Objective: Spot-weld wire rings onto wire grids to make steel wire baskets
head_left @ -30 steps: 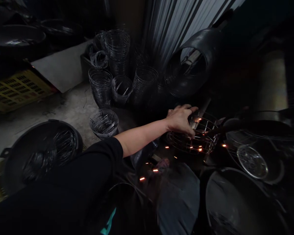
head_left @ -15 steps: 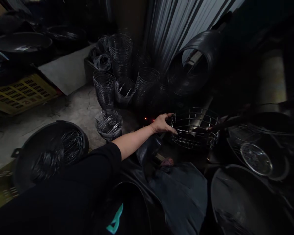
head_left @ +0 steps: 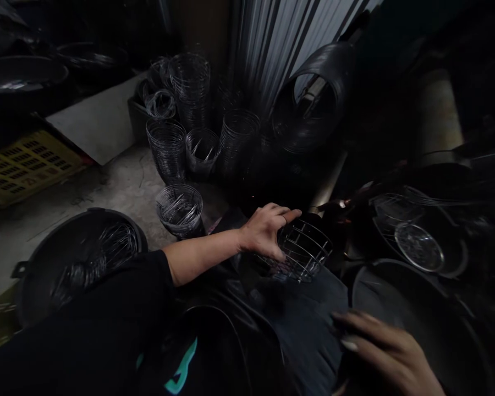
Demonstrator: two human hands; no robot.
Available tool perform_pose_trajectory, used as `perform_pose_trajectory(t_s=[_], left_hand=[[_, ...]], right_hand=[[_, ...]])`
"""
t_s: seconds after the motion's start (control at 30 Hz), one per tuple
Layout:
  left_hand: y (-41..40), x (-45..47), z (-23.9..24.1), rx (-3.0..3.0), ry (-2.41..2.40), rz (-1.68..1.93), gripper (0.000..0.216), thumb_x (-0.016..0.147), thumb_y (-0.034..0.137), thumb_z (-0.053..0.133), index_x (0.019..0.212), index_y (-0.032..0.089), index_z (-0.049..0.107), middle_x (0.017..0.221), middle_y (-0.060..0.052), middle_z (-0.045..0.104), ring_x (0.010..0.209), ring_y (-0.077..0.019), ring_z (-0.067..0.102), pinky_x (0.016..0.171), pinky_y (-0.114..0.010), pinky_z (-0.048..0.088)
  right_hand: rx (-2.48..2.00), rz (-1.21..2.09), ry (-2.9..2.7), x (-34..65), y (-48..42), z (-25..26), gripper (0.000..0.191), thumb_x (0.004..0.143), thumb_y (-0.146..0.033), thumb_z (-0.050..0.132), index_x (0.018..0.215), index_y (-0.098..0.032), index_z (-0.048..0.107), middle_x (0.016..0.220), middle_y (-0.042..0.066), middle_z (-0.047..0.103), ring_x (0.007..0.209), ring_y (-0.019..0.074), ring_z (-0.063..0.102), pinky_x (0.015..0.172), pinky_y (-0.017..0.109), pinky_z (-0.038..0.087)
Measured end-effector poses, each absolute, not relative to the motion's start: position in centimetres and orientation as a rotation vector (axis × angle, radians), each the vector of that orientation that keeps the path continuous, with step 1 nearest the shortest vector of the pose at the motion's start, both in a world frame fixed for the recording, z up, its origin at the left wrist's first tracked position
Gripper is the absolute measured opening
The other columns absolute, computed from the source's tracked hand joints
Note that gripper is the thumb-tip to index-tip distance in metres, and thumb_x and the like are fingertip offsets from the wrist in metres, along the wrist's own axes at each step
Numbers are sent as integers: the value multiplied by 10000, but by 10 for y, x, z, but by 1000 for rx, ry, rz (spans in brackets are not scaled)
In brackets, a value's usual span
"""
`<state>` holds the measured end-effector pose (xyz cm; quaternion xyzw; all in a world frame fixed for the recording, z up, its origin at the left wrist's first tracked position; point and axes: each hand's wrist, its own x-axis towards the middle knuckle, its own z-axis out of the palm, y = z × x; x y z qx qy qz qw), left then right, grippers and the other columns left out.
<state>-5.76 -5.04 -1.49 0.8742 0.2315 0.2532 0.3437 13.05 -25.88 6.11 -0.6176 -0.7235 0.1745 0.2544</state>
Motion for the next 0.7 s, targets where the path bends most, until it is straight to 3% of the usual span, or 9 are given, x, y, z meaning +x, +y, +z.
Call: perform_pose_trajectory(t_s=[0.07, 0.13, 0.33, 0.43, 0.7], left_hand=[[-54, -58, -12, 2320, 618, 634, 1044, 433, 536, 784, 1358, 164, 473, 1307, -164, 551, 1190, -362, 480, 945, -549, 419], [-56, -60, -9, 2335, 619, 634, 1021, 439, 529, 781, 1346, 162, 488, 1305, -169, 550, 1184, -357, 483, 936, -543, 424], [-49, -55, -4, 2264, 632, 715, 969, 475, 523, 768, 1332, 159, 503, 1274, -149, 587, 1144, -316, 537, 983, -485, 429], [-44, -46, -1, 2244, 623, 781, 963, 471, 503, 770, 1308, 96, 523, 1236, -163, 608, 1117, -302, 556, 1011, -452, 426], [-35, -23, 6, 2182, 618, 855, 953, 435, 379, 810, 1293, 66, 536, 1225, -163, 607, 1111, -294, 548, 991, -425, 456]], right_hand=[[-1537, 788, -1981, 127, -226, 59, 234, 858, -343, 576, 704, -266, 735, 794, 28, 739, 676, 201, 704, 602, 266, 580], [-1612, 872, -1902, 123, -198, 53, 213, 861, -331, 569, 831, -228, 753, 817, 43, 743, 675, 192, 702, 600, 257, 572], [-1857, 186, -2186, 115, -178, 30, 286, 850, -243, 522, 1038, -158, 720, 861, 88, 731, 757, 248, 688, 663, 368, 568], [-1758, -70, -2198, 119, -183, 22, 286, 882, -221, 468, 982, -158, 728, 805, 90, 726, 713, 223, 676, 667, 348, 554], [-1609, -116, -2017, 139, -173, 26, 178, 895, -212, 546, 955, -175, 709, 791, 44, 726, 689, 168, 655, 665, 292, 517]])
